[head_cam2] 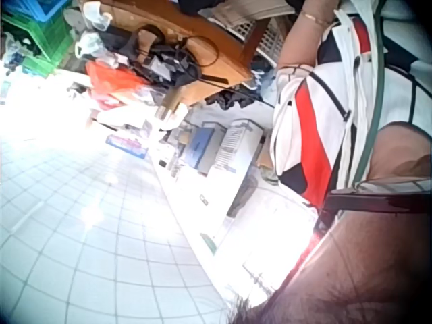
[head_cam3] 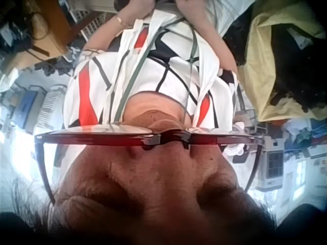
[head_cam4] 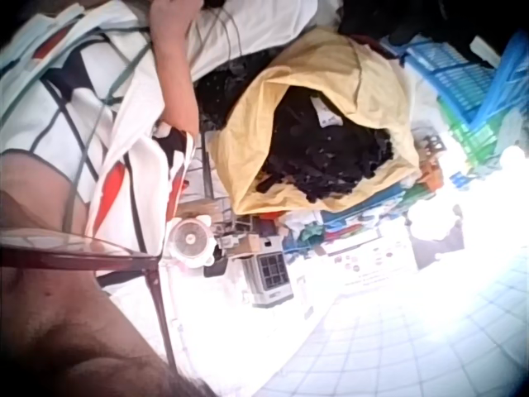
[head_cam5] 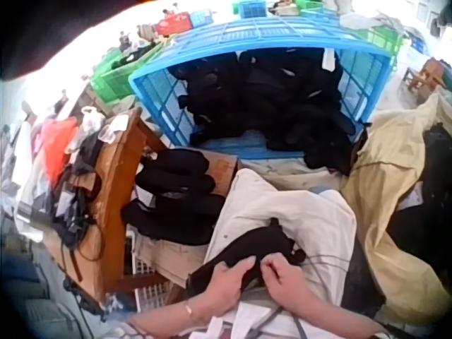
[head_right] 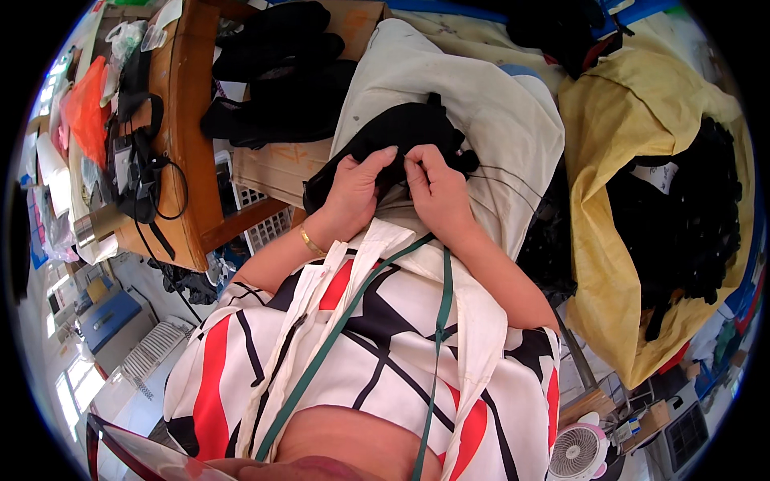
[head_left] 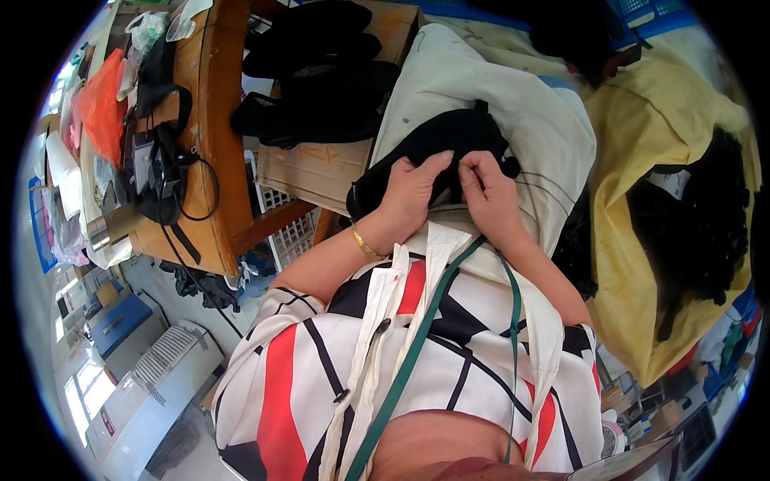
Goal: The person sits with a black shoe on their lap and uses a needle and thread to sew a small black fabric piece onto the shoe. They repeatedly push the needle through the material and pull the thread tight, working on the shoe's upper section.
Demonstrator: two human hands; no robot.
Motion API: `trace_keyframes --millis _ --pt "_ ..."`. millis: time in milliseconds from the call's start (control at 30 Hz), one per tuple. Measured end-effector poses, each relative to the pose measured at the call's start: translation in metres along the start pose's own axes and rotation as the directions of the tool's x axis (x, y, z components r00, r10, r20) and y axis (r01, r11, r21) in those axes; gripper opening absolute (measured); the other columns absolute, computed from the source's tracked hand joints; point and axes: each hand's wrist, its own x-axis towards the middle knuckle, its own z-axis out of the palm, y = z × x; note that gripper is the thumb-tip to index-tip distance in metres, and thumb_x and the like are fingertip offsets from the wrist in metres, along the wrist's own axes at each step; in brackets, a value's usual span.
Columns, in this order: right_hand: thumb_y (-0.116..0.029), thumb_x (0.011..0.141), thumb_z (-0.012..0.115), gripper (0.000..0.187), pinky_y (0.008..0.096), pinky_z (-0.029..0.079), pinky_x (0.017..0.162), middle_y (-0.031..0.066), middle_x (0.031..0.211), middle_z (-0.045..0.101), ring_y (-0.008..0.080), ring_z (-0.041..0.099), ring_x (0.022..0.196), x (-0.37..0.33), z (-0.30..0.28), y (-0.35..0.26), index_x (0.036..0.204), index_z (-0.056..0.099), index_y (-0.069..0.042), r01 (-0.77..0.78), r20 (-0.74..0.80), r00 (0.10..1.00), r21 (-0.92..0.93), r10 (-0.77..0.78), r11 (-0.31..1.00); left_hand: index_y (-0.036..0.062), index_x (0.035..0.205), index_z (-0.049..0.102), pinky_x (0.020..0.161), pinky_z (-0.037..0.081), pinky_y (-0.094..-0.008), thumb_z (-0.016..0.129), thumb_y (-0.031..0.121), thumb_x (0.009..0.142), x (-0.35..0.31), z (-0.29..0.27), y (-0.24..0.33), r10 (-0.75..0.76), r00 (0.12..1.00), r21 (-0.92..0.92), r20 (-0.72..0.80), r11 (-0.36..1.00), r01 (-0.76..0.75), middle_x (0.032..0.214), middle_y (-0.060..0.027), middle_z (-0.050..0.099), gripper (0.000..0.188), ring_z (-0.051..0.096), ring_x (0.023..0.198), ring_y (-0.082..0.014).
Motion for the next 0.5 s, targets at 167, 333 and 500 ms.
trace_keyframes --millis 167,333,500 --pt "-0.006 0.095 0.055 0.010 0.0252 0.048 0.056 0.0029 0.076 0.060 0.0085 0.057 0.064 0.013 0.000 -0.029 0.102 0.049 -0.003 -0.235 0.054 0.972 0.109 0.230 0.966 0.0013 0.085 0.069 0.067 0.047 -0.0244 0.066 0.016 0.093 -0.004 0.007 0.002 0.066 0.993 0.038 0.096 0.997 -0.070 0.083 0.0014 0.067 0.017 0.058 0.075 -0.0053" --pt "-0.010 0.090 0.061 0.013 0.0340 0.051 0.062 0.0111 0.080 0.065 0.0228 0.062 0.064 0.024 -0.022 -0.030 0.101 0.057 -0.005 -0.158 0.166 0.974 0.020 0.153 0.987 -0.0005 0.102 0.069 0.078 0.049 -0.0250 0.062 0.014 0.095 -0.007 0.001 0.000 0.053 0.989 0.171 0.142 0.982 -0.077 0.096 -0.0013 0.069 0.018 0.061 0.086 -0.0073" --pt "-0.016 0.085 0.069 0.013 0.0367 0.050 0.063 0.0064 0.089 0.061 0.0280 0.063 0.072 0.028 -0.030 -0.042 0.094 0.063 -0.007 0.258 0.041 0.963 -0.413 -0.265 0.874 -0.0005 0.112 0.068 0.084 0.049 -0.0257 0.061 0.011 0.095 -0.010 0.001 -0.001 0.051 0.985 0.205 0.167 0.975 -0.085 0.103 -0.0017 0.069 0.022 0.062 0.092 -0.0081"
